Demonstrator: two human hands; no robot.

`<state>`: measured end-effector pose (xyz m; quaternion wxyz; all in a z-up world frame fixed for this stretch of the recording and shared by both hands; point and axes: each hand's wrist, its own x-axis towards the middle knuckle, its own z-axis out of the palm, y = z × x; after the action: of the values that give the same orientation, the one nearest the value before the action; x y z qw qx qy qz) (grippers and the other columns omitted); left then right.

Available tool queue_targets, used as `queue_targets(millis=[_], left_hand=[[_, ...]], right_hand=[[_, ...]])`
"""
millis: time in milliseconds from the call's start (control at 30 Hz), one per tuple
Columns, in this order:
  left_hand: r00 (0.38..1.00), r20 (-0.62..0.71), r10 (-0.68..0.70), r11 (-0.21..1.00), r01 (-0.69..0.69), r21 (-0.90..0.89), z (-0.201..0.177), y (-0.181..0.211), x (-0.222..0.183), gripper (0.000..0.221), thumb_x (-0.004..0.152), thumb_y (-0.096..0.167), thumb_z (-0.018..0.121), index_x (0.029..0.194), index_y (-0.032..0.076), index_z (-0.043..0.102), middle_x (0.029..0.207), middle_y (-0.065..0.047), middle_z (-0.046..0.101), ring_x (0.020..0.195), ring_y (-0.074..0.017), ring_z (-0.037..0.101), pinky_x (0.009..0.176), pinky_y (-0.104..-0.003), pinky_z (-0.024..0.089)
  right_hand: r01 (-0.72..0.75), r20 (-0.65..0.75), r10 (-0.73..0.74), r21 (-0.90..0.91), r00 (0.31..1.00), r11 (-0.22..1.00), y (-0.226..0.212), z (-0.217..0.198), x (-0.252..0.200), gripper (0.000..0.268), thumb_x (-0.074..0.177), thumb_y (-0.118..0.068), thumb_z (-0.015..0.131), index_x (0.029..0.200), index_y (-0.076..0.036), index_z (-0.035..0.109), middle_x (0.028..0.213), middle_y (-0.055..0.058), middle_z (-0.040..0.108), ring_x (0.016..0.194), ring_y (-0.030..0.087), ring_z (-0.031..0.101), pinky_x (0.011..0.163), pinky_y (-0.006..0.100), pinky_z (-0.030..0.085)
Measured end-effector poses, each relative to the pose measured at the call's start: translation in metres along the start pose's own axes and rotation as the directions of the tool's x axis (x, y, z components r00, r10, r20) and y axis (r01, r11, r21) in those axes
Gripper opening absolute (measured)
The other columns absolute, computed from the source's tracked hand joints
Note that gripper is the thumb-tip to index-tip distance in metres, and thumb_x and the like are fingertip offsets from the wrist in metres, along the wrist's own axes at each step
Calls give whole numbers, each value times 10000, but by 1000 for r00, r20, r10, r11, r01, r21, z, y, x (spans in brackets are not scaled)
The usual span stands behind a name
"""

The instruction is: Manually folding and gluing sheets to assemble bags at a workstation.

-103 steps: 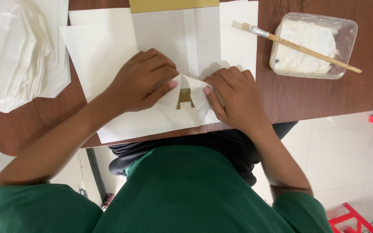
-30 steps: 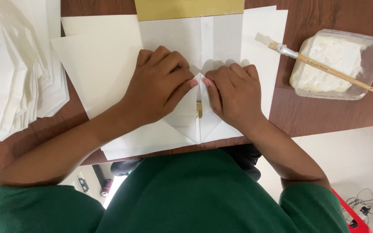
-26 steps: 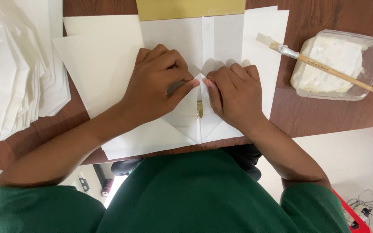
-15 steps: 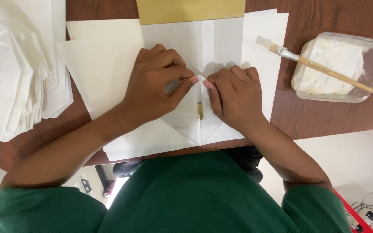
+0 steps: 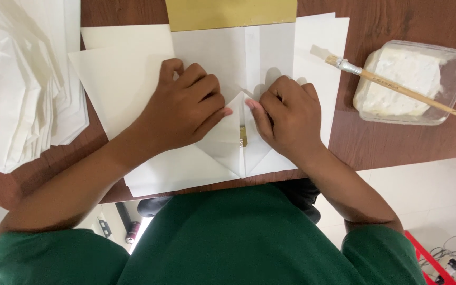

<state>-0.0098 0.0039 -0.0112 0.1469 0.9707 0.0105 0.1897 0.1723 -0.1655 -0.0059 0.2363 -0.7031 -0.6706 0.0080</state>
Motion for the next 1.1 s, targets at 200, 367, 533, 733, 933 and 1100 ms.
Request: queue_targets(millis=[200,367,533,733,933,1100], left_hand=[[999,-35,31,995,-27,93,1,-2,-5,391,1155,329,600,815,135,610,873,-6,565,857,-225,509,893,-398,354],[999,14,39,995,-38,-91,-6,-12,-14,454,1118,478,590,808,150,641,911,4,598,925,-240,545,955,-459,331],[989,145,13,944,35,-329,-11,-22,-21,352,965,462,808,787,180,697,906,7,584,967,-253,531,1001,-500,303],[997,79,13,961,10,-277,-7,-19,-22,339,912,363,886,1057,129,689,998,-33,649,995,-286,575,1000,-482,328],[985,-59,162,986,-160,37,-10,-15,-18,323,997,376,819,1238,173,746,1254,-49,650,1137,-261,615,1054,-504,415],[983,-32,182,974,-176,144,-11,-13,-19,331,1030,408,769,1277,189,738,1368,-41,661,1235,-244,631,1127,-480,388]], right_hand=[[40,153,-64,151,986,988,13,-18,1,278,1083,-220,632,862,-51,635,869,65,505,737,236,468,645,380,336],[-55,165,18,220,986,974,16,-27,-3,218,1041,-176,751,907,-39,648,928,97,549,799,254,535,707,371,395],[-83,108,58,244,992,966,19,-24,-5,247,1028,-82,802,866,-13,629,911,106,547,751,227,531,650,321,398],[-108,111,91,158,990,982,15,-22,-9,161,1048,-97,750,964,-44,624,909,72,587,721,209,514,688,348,386],[64,-102,-30,342,994,938,7,-31,-10,105,995,89,619,1058,30,680,1080,206,592,909,313,619,826,388,523],[157,103,-169,116,980,981,-9,-35,-11,315,1042,-138,703,1318,10,675,1387,146,641,1276,373,603,1072,489,492]])
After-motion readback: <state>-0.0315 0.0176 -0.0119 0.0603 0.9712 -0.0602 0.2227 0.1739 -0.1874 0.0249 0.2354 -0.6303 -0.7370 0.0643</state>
